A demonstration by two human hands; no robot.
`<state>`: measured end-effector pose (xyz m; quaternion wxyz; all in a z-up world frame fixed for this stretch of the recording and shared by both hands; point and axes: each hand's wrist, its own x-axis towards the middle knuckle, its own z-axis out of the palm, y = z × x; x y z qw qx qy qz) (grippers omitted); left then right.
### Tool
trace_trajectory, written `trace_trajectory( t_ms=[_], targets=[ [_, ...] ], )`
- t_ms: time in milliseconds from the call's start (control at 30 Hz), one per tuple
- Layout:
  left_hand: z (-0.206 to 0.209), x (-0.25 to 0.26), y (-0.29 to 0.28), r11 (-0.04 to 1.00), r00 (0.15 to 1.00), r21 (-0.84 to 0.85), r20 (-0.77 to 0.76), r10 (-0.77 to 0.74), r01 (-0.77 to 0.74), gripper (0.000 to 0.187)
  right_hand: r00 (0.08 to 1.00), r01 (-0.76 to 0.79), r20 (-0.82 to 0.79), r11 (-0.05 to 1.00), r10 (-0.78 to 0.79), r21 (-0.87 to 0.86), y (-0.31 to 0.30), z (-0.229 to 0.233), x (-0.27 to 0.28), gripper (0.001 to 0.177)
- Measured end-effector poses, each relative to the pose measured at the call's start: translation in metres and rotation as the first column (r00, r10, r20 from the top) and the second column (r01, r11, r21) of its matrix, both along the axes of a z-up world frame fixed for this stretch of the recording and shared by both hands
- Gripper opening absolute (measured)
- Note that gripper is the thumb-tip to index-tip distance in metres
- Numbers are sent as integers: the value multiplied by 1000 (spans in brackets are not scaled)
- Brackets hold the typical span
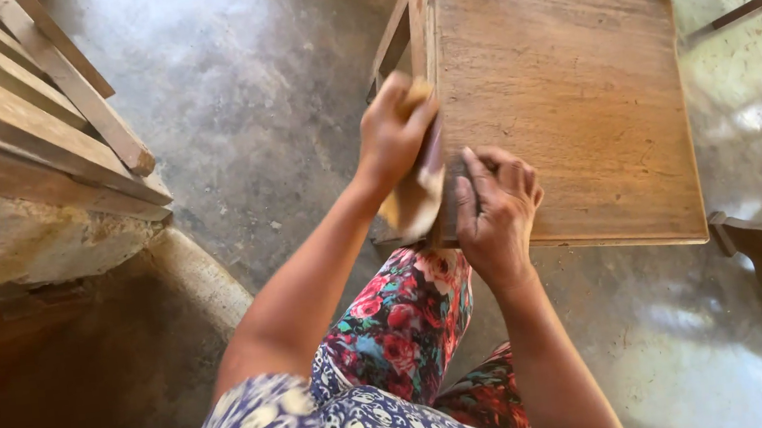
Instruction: The person sands the edges and surfaces of a small wooden stool using a piece of sandpaper. They work on the top surface and the side edges, holding the stool steady with one hand while sanding with the other.
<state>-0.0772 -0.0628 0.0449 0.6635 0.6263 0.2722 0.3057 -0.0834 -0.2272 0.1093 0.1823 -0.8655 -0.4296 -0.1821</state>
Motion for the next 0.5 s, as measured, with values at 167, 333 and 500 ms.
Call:
trace_trajectory(
  t_ms=[167,333,500],
  targets=[
    [-76,-107,-17,992,992,-129,-124,-34,18,22,951,-52,-299,910,-81,-411,54,5,75,69],
    [-72,-147,14,923,985,-345,-34,167,-168,16,946,-190,-323,808,-1,-558,117,53,26,62],
    [-79,-119,43,908,919,-150,0,395,-390,23,765,-621,-357,761,536,-186,34,11,-18,17]
  ],
)
